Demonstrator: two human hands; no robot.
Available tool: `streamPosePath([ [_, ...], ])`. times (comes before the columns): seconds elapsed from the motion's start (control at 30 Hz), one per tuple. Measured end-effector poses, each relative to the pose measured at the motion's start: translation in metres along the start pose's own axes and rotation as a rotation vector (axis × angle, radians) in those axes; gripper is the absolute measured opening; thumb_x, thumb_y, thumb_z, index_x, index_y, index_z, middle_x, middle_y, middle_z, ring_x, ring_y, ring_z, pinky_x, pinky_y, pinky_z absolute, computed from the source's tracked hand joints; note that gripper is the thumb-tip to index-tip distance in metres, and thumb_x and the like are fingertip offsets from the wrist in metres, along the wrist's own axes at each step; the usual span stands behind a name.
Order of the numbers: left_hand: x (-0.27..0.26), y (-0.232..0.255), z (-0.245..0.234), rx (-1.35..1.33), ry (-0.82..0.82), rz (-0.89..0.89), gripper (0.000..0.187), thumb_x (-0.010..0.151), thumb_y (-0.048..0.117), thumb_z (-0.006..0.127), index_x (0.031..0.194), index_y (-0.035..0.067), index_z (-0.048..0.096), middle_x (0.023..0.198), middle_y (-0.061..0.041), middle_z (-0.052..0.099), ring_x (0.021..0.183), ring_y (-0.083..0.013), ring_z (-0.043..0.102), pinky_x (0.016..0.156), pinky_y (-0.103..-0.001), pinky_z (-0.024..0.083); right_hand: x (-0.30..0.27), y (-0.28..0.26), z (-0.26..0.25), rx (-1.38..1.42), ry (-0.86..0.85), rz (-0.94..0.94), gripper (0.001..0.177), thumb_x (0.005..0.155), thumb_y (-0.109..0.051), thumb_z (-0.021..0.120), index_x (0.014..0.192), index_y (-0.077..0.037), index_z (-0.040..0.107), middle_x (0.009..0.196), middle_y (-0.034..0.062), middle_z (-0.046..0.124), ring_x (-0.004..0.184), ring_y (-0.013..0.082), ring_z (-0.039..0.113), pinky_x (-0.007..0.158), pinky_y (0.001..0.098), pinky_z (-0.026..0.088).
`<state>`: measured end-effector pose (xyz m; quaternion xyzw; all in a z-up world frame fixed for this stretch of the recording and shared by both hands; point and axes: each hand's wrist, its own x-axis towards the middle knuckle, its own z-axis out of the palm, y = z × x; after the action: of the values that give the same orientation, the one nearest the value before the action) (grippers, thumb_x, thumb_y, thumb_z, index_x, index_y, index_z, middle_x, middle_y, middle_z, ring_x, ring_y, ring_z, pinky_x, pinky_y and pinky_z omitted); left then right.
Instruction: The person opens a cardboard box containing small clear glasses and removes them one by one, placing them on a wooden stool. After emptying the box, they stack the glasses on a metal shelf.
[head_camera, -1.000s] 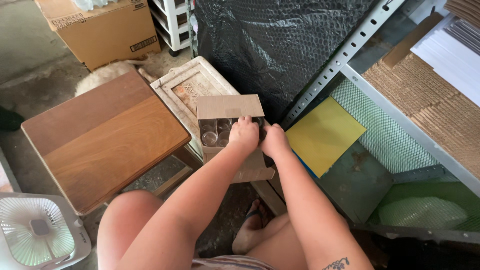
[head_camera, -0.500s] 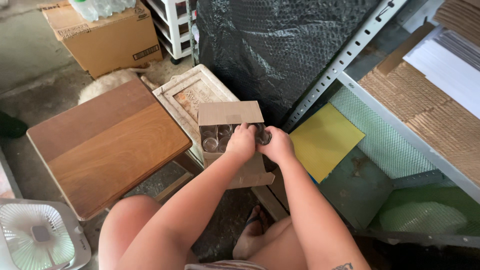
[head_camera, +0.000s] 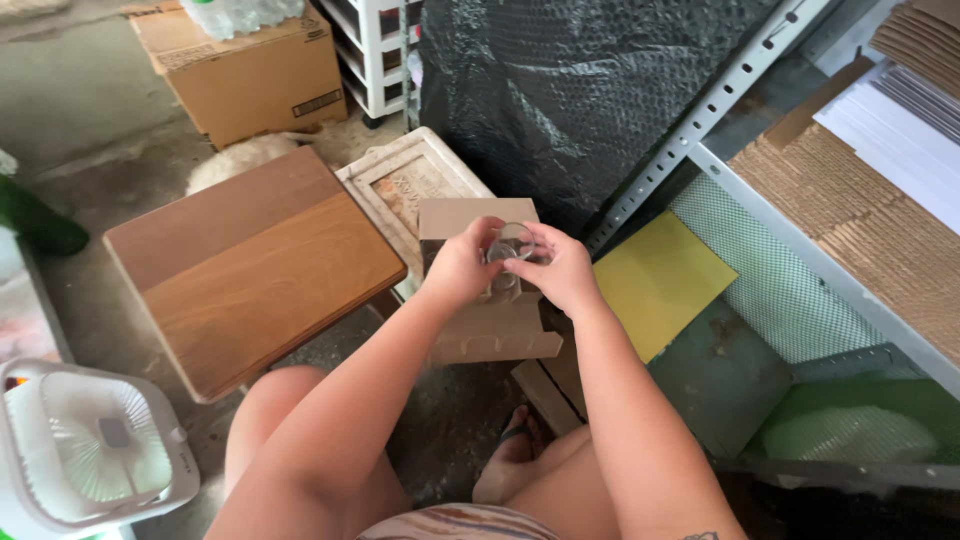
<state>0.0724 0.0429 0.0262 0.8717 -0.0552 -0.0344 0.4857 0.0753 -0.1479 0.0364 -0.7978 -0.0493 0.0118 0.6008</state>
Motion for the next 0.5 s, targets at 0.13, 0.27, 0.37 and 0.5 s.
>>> streamPosePath([
  [0.13,-0.030,0.012,-0.038,-0.159,0.065,0.028,0.062,0.083,0.010,0.081,0.138,0.019,0.054,0.132,-0.020,0.069,0.124,-0.0384,0.065,0.099,-0.042,0.060,0.002,-0.005,0.023,0.061,-0.065,-0.048,0.076,0.074,0.001,0.090,0.143,-0.002,0.059,0.137,0.0237,0.065,0.118,0.0282,0.068,0.094,0.0360,0.063],
  [0.27,-0.046,0.012,-0.071,-0.124,0.109,-0.005,0.062,0.083,0.016,0.083,0.139,0.022,0.056,0.134,-0.018,0.068,0.125,-0.0364,0.065,0.101,-0.045,0.060,0.016,-0.002,0.051,0.064,-0.115,-0.096,0.071,0.078,0.008,0.081,0.144,-0.007,0.060,0.135,0.0190,0.067,0.114,0.0230,0.068,0.093,0.0339,0.064],
  [0.37,-0.054,0.000,-0.093,-0.150,0.161,-0.020,0.063,0.082,0.016,0.084,0.138,0.023,0.057,0.134,-0.016,0.069,0.124,-0.0333,0.066,0.100,-0.041,0.060,0.025,-0.008,0.077,0.083,-0.153,-0.140,0.072,0.078,0.009,0.081,0.144,-0.008,0.060,0.132,0.0174,0.069,0.110,0.0205,0.069,0.093,0.0336,0.064],
  [0.5,-0.058,-0.026,-0.122,-0.178,0.269,-0.019,0.065,0.082,0.017,0.085,0.140,0.024,0.056,0.131,-0.017,0.070,0.116,-0.0328,0.070,0.094,-0.039,0.063,0.041,-0.013,0.121,0.178,-0.182,-0.210,0.078,0.076,0.006,0.085,0.146,-0.004,0.053,0.129,0.0175,0.068,0.105,0.0178,0.067,0.093,0.0323,0.063],
])
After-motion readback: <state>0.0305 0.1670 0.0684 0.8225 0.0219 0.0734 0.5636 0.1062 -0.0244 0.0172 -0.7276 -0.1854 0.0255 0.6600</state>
